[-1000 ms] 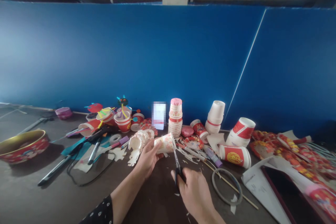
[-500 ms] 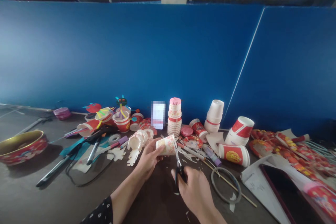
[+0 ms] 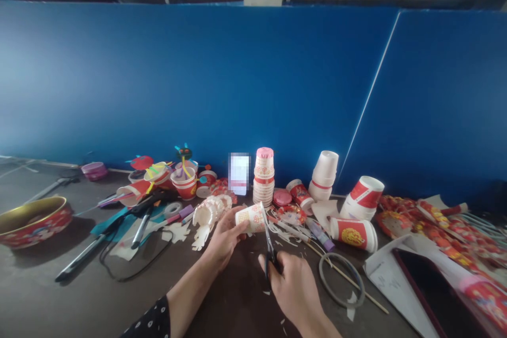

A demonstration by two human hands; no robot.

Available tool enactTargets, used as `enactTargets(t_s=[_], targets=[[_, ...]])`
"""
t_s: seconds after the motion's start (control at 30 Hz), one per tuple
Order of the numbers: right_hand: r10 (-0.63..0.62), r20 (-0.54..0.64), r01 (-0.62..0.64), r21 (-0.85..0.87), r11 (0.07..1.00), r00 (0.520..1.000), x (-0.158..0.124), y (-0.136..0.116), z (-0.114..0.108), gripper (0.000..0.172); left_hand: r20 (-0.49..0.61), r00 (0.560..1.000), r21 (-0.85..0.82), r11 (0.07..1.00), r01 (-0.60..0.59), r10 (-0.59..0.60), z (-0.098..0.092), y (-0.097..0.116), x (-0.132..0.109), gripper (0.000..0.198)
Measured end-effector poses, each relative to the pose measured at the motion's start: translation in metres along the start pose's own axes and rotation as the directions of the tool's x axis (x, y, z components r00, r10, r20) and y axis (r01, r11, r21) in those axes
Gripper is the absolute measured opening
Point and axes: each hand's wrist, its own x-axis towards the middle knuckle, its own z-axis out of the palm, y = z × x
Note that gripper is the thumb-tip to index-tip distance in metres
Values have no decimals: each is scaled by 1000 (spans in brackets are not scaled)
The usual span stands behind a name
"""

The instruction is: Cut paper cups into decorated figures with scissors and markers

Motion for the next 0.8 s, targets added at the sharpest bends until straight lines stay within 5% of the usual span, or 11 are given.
enactTargets(t_s=[0.57,0.8], targets=[[-28,-8,28,-26,999,1000,0,-1,-1,43,-1,999,-75,996,-39,39,-2,3,1,53],[-30,-6,30,-36,999,1000,-1,0,0,40,-17,999,-176,984,36,-40,-2,2,3,54]])
